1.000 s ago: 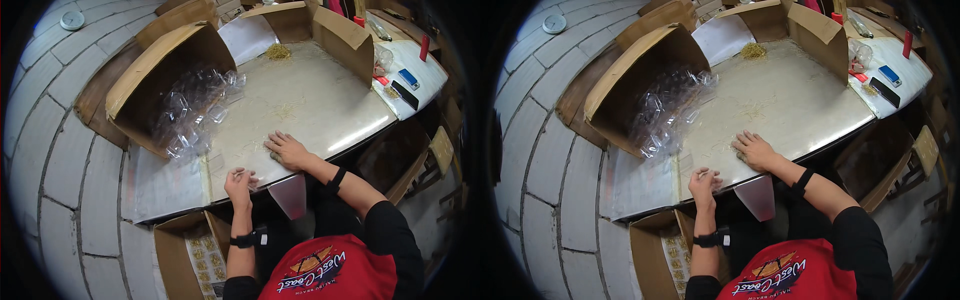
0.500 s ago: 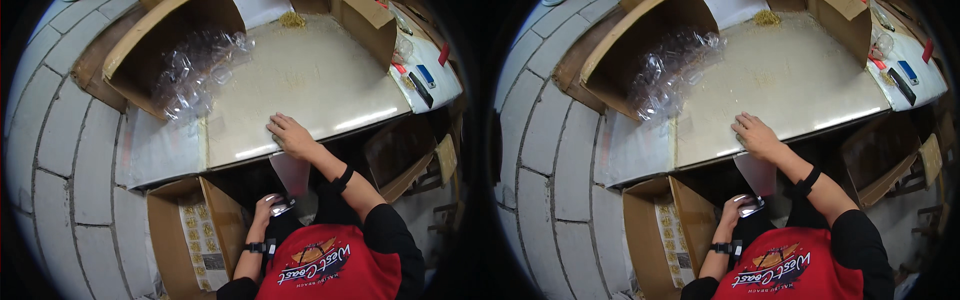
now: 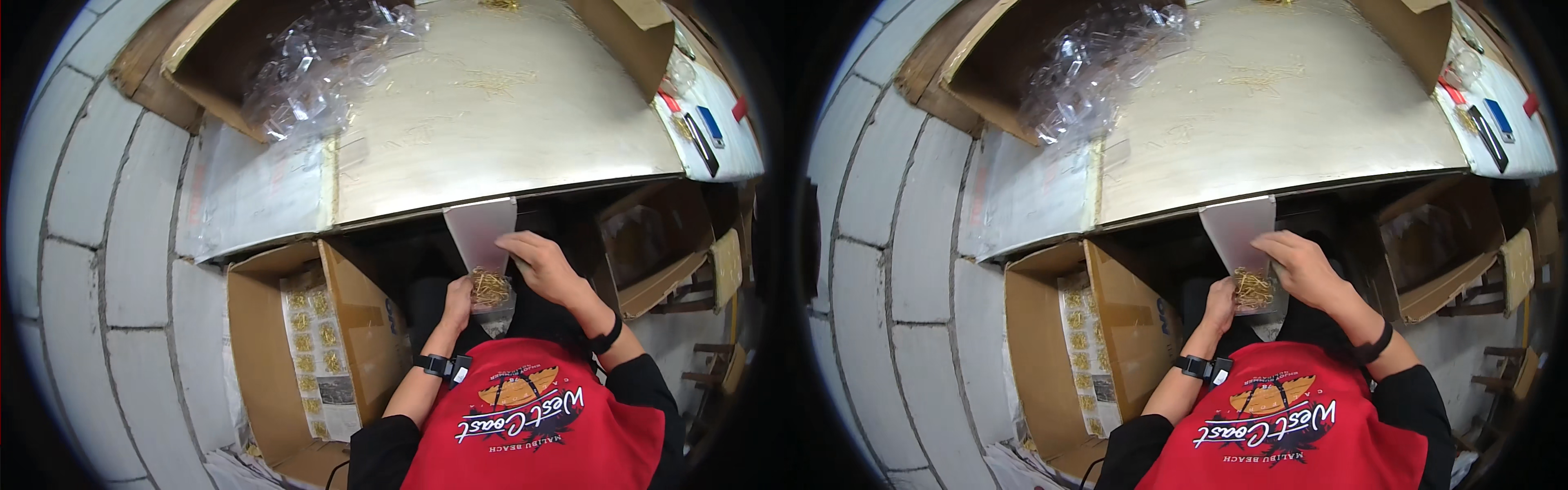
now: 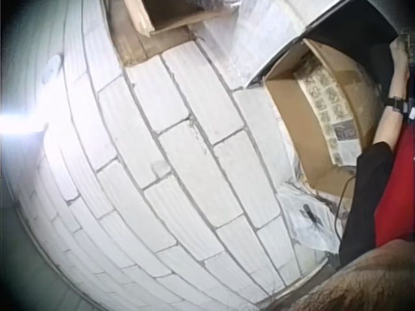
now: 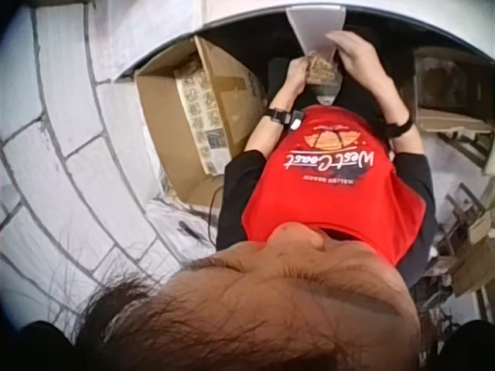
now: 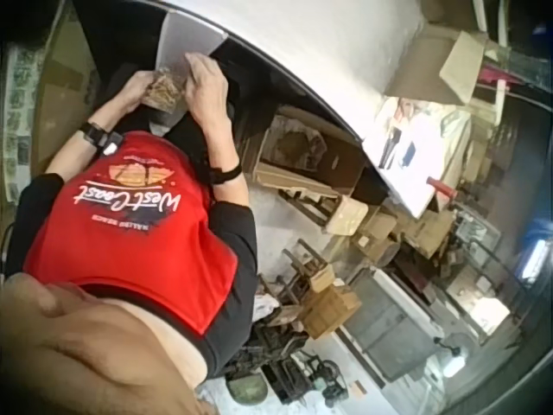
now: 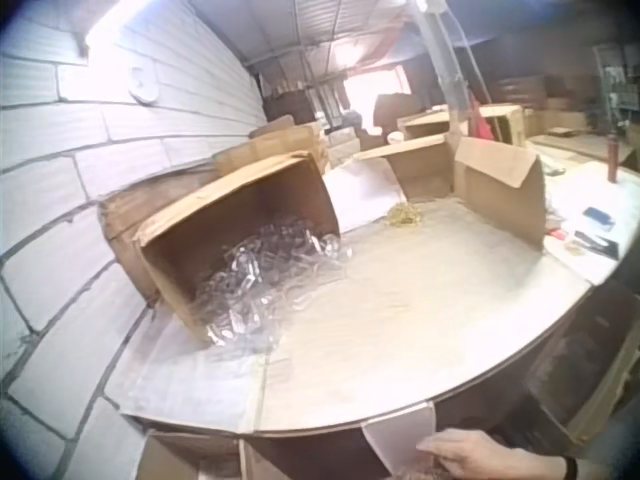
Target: The person scoops small yellow items from a table into clear plastic containers using a small scoop, then places the filled containers into a cardboard box. The person repeats this process multiple times throughout the video.
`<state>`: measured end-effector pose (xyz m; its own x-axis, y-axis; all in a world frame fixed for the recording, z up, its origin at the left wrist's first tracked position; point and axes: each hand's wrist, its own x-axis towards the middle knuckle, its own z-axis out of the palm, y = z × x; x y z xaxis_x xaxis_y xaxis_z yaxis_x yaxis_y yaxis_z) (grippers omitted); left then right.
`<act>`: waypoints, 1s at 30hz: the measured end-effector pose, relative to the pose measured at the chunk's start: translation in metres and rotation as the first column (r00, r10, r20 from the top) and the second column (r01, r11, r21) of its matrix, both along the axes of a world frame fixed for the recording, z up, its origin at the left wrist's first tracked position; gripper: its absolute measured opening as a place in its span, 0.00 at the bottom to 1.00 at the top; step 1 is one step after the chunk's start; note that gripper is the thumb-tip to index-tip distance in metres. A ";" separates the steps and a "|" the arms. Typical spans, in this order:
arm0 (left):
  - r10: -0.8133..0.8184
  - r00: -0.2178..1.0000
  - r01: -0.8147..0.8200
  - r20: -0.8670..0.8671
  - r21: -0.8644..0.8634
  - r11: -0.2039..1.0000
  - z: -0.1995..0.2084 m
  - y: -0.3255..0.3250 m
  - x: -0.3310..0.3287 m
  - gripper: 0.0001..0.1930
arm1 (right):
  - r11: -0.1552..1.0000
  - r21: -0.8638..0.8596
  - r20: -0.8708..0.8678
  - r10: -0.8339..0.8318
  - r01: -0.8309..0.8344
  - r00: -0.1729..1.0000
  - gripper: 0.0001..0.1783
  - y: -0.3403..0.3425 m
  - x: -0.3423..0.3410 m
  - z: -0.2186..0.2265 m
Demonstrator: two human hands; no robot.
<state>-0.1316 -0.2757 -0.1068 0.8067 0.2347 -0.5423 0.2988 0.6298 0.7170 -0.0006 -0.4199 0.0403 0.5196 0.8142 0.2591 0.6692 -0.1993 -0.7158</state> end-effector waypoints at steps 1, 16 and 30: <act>0.010 1.000 -0.010 0.014 0.023 1.000 -0.003 0.000 -0.001 0.17 | 1.000 -0.012 -0.076 0.002 -0.003 0.997 0.25 -0.008 -0.004 -0.009; -0.089 0.995 0.092 0.046 -0.080 0.992 -0.005 0.003 -0.040 0.15 | 0.892 -0.171 -0.137 0.399 -0.419 0.907 0.21 0.005 -0.065 -0.068; -0.003 0.972 -0.044 0.235 0.195 0.980 0.110 0.023 -0.021 0.13 | 0.973 0.223 -0.071 0.073 -0.056 0.995 0.20 0.018 -0.054 0.001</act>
